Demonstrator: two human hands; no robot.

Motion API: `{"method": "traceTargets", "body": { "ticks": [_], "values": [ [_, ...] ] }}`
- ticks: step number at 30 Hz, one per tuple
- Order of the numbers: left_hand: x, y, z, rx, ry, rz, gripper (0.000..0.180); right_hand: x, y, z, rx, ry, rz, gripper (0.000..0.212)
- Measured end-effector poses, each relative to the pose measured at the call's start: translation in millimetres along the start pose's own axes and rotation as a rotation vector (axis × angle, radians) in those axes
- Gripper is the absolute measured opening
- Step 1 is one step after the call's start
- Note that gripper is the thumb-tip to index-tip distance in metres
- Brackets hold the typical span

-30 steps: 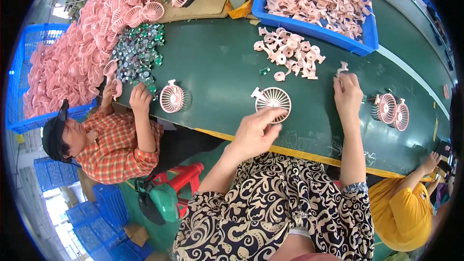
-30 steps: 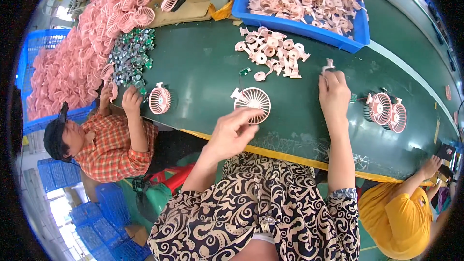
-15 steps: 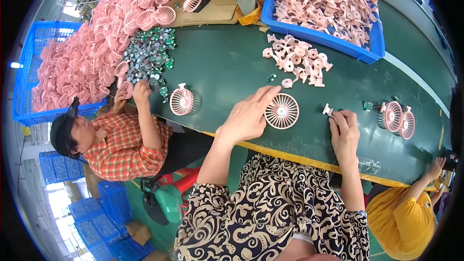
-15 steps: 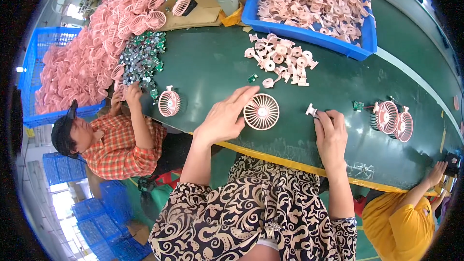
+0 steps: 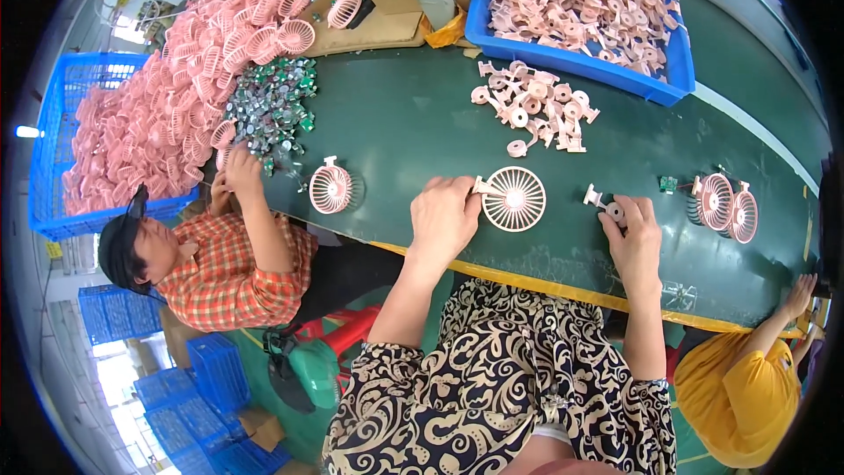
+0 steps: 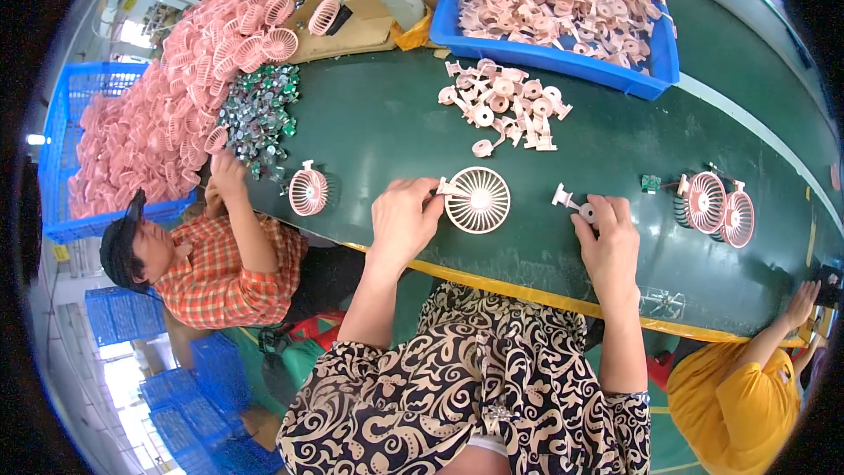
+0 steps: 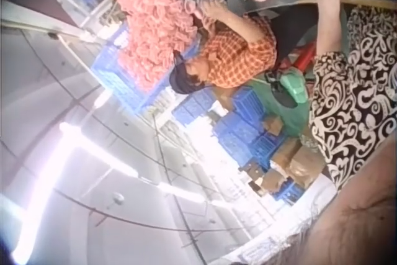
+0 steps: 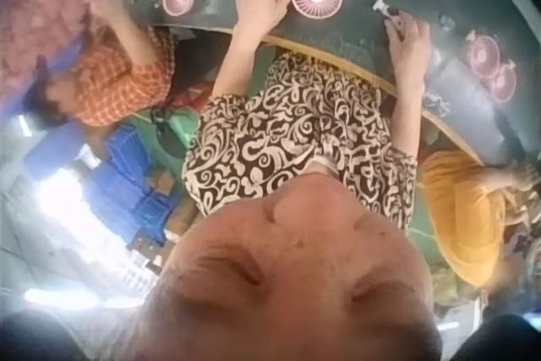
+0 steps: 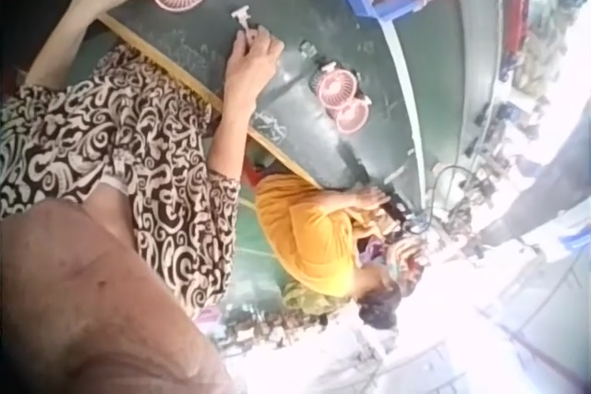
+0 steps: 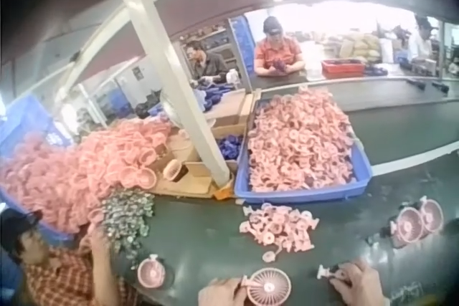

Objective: The person assembles portable fans by picking up small plastic components and fan grilles, attaching the components onto the grilles by hand, and placing the assembled fan parts onto the table.

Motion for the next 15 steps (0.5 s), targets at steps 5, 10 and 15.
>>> {"method": "traceTargets", "body": {
  "ticks": [5,10,15],
  "values": [
    [2.6,1.3,-4.7,-0.044,0.040,-0.145,0.015,3.0,-4.3,1.0,-0.003,0.047,0.016,0.033],
    [6.4,4.9,-12.5,-0.045,0.074,-0.191,0.014,-8.5,-3.7,1.0,-0.021,0.108,-0.027,0.033],
    [13.3,13.8,-17.3,-0.015,0.031,-0.295,0.012,-60.3,14.7,-10.1,-0.020,-0.217,0.190,0.030]
  ]
}}
Point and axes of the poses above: each hand's wrist, its own z-axis towards the middle knuckle, its own y-axis out of the palm, x = y × z, the point moved 3 cm from there along z, towards the middle knuckle, and after that the axes turned 13 degrees about y, right-handed, at the moved point
